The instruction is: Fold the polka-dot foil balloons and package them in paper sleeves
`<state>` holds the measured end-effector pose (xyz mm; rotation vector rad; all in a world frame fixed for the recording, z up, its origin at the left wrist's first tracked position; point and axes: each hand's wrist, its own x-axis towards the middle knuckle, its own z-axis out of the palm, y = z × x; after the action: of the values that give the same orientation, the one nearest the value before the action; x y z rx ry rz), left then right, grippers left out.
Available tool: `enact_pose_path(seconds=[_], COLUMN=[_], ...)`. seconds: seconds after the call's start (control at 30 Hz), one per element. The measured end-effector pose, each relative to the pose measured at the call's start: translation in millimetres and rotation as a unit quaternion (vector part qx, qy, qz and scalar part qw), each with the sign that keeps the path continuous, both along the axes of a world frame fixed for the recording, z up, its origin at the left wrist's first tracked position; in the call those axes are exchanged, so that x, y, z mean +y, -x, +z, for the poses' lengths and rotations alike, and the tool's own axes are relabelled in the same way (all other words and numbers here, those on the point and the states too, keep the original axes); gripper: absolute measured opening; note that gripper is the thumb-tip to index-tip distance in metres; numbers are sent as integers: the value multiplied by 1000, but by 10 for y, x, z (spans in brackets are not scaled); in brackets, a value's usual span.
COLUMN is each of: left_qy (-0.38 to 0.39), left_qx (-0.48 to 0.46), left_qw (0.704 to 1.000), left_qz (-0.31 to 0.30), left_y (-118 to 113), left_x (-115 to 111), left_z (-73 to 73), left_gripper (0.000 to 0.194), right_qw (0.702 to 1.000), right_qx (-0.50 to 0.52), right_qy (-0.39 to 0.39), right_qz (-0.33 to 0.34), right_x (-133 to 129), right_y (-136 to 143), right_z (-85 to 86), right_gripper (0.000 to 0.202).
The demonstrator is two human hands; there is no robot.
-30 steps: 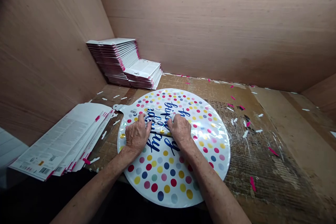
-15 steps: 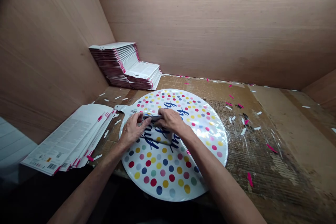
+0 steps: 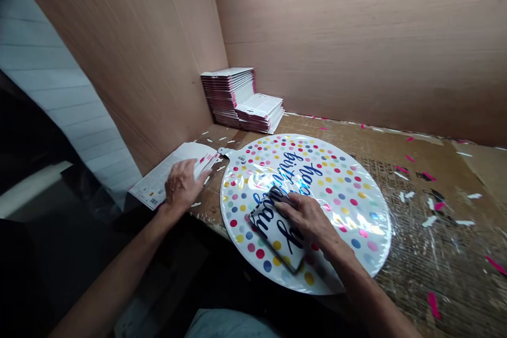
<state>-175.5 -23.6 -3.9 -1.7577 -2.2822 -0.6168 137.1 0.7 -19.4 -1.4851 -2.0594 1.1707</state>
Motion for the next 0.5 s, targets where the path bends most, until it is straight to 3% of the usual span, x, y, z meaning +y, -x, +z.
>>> enact_pose_path(seconds=[0.03,0.1,0.17,0.27,0.4,0.47,0.5], left_qy=[43,143,207,225,182,139,111], left_qx=[57,119,139,147,161,164,159], left_qw=[996,979,966,963,970,976,979], left_qz=[49,82,61,27,12,-13,-55], left_y=[179,447,597,673,526,300,152], left_x=[-20,-14,36,113,108,89,85], left_z=[7,15,29,125,353,402,389], left_gripper=[36,34,34,34,34,37,37], right_qw=[1000,1000,999,998,993,989,987], right_qx=[7,22,39,63,101,128,140], right_qy=[15,20,11,12,10,5,0], right_qz=[-3,-5,-8,-17,-53,-71,-80], right_x=[-22,-60,-85,-93,-129,-204,-259], right_y=[-65,-153,-174,-132,-152,-260,-334], right_z=[-33,-77,-94,-93,-88,-75,-60], right_gripper=[42,42,41,39,41,43,43])
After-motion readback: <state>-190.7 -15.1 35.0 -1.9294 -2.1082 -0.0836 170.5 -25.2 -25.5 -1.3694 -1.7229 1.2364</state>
